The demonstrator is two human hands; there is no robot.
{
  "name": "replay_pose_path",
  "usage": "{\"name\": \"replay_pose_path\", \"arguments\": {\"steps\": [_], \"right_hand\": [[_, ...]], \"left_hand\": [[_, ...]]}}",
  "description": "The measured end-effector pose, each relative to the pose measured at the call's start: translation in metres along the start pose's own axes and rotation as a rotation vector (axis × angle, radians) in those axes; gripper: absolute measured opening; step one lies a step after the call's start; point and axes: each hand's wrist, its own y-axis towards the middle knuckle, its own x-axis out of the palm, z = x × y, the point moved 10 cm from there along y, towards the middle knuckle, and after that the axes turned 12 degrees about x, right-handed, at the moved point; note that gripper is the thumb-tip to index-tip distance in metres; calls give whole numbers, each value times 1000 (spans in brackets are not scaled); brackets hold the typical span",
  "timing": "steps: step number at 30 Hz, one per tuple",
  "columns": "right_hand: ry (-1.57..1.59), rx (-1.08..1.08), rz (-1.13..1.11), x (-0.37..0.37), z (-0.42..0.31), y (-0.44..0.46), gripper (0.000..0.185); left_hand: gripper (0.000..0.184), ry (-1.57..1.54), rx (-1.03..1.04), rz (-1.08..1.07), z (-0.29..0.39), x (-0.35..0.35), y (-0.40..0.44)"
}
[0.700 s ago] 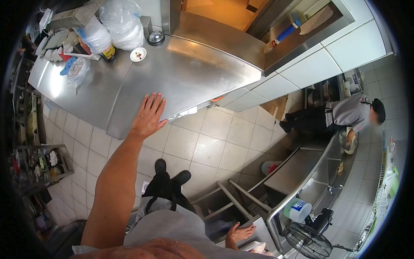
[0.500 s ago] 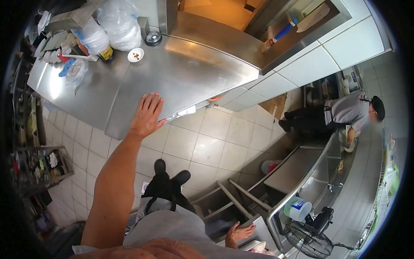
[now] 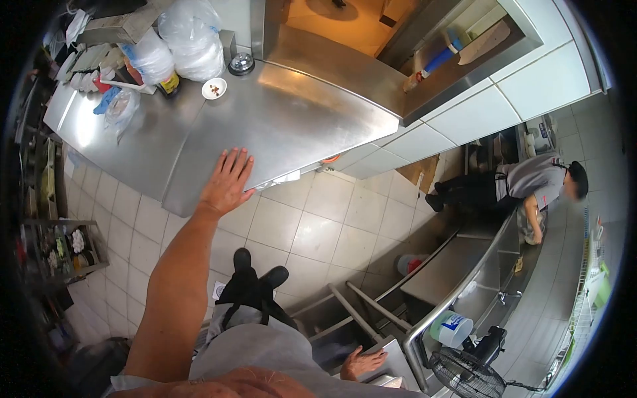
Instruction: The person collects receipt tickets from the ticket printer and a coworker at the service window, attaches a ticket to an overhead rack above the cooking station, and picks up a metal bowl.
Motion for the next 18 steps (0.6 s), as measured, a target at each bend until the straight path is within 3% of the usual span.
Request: {"name": "replay_pose_path", "arguments": {"steps": [18], "right_hand": [[-24, 16, 47, 6, 5, 2, 88]], "left_hand": [[82, 36, 51, 52, 3, -4, 2]]}}
